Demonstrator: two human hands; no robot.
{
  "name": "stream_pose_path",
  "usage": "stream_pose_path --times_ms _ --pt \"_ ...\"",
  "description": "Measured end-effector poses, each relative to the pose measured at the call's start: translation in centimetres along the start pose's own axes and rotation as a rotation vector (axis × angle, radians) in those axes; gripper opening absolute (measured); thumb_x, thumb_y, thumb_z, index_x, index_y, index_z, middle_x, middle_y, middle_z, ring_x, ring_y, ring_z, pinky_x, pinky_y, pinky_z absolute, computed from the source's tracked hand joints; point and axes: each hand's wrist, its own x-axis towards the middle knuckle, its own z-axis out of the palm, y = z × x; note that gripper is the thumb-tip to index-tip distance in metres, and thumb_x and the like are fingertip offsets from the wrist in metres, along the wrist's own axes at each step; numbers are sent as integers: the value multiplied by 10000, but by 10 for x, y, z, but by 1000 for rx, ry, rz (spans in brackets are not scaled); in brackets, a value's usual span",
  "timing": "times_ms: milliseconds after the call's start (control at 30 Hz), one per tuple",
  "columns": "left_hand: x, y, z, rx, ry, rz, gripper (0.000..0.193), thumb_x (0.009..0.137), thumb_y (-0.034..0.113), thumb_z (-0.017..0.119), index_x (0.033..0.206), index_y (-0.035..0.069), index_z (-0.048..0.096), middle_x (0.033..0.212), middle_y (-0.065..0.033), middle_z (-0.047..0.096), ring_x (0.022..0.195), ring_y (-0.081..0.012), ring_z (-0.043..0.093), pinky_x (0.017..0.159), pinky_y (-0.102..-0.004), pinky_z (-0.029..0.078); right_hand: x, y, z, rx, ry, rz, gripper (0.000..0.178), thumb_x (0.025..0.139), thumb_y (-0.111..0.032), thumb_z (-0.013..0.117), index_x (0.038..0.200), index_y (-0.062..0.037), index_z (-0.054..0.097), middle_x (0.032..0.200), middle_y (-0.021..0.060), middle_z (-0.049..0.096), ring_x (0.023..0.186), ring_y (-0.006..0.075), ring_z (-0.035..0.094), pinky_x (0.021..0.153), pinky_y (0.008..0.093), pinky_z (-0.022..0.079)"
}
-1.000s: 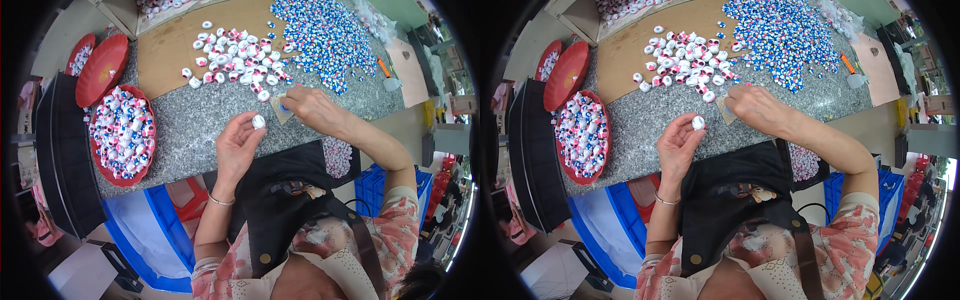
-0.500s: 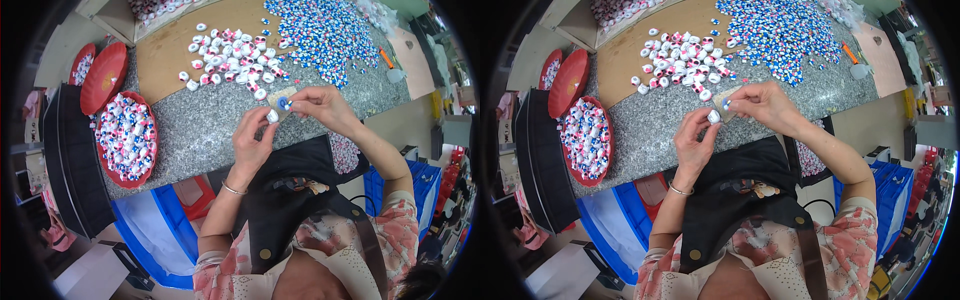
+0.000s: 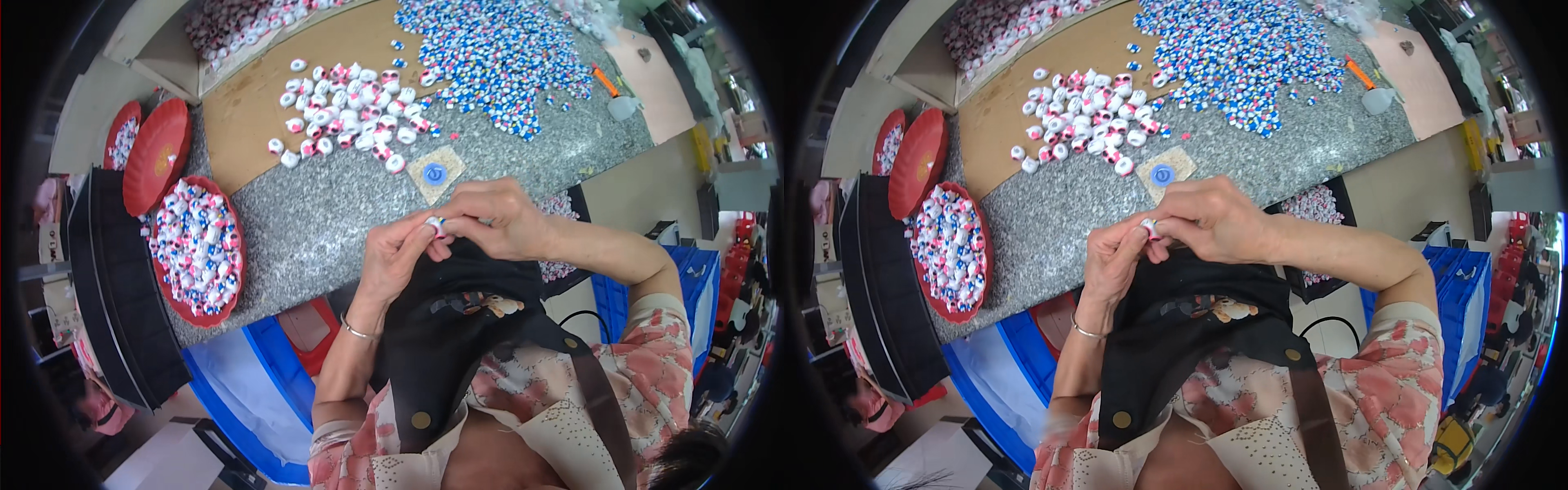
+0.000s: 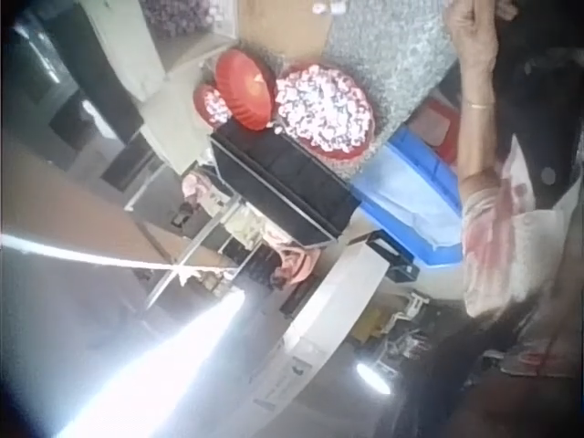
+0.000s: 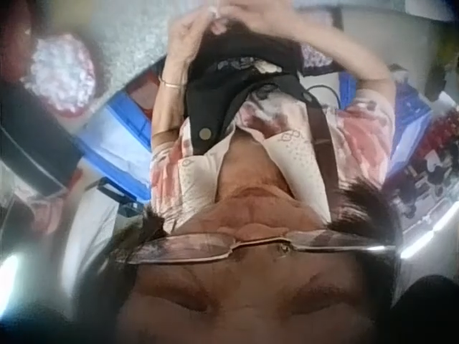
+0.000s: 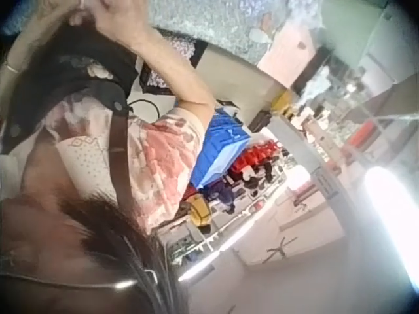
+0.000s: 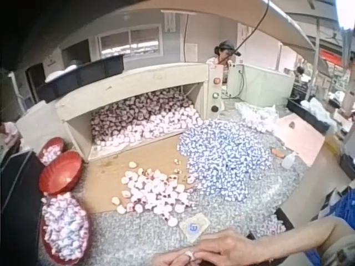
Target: Assembling small plastic components by hand at a factory workbench.
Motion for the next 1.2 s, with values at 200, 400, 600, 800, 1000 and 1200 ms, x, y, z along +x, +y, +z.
stream_pose_path --times_ms 200,400,600,800,1000,1200 --pt "-12 13 -18 286 136 18 196 937 37 560 1102 -23 648 913 -56 628 793 -101 602 703 -225 492 -1 19 1 142 -91 106 171 884 -127 616 1033 -63 670 879 131 638 833 316 634 708 375 505" --pt "-68 88 -107 1039 841 442 293 888 10 606 1179 -13 590 1077 -122 595 941 -189 596 802 -277 489 0 92 -77 -592 148 14 173 832 -5 610 999 -3 655 963 139 639 830 324 640 693 388 518" --pt "-54 96 -106 1708 1067 679 399 792 44 682 1177 -2 590 1161 -205 575 1114 -371 523 980 -444 391 12 86 -71 -928 -92 17 67 772 1 559 836 6 576 800 153 540 729 353 599 645 455 486" --pt "38 38 -26 1309 382 575 140 793 41 672 925 31 626 891 -127 589 815 -308 611 665 -391 512 1 101 -72 -863 0 138 152 817 -14 568 968 -13 552 869 184 575 777 379 602 673 471 485" --pt "57 17 -29 1487 215 504 135 809 22 623 932 23 568 939 -129 553 869 -306 601 674 -407 523 6 95 -66 -798 27 182 178 854 -42 596 1032 -33 585 870 175 613 810 374 621 692 449 499" --pt "29 29 -24 885 328 279 260 820 -106 598 1062 -14 575 998 -117 569 891 -221 630 747 -306 534 7 111 -60 -769 163 103 160 854 -80 623 1005 -33 599 863 151 606 768 358 617 662 441 498"
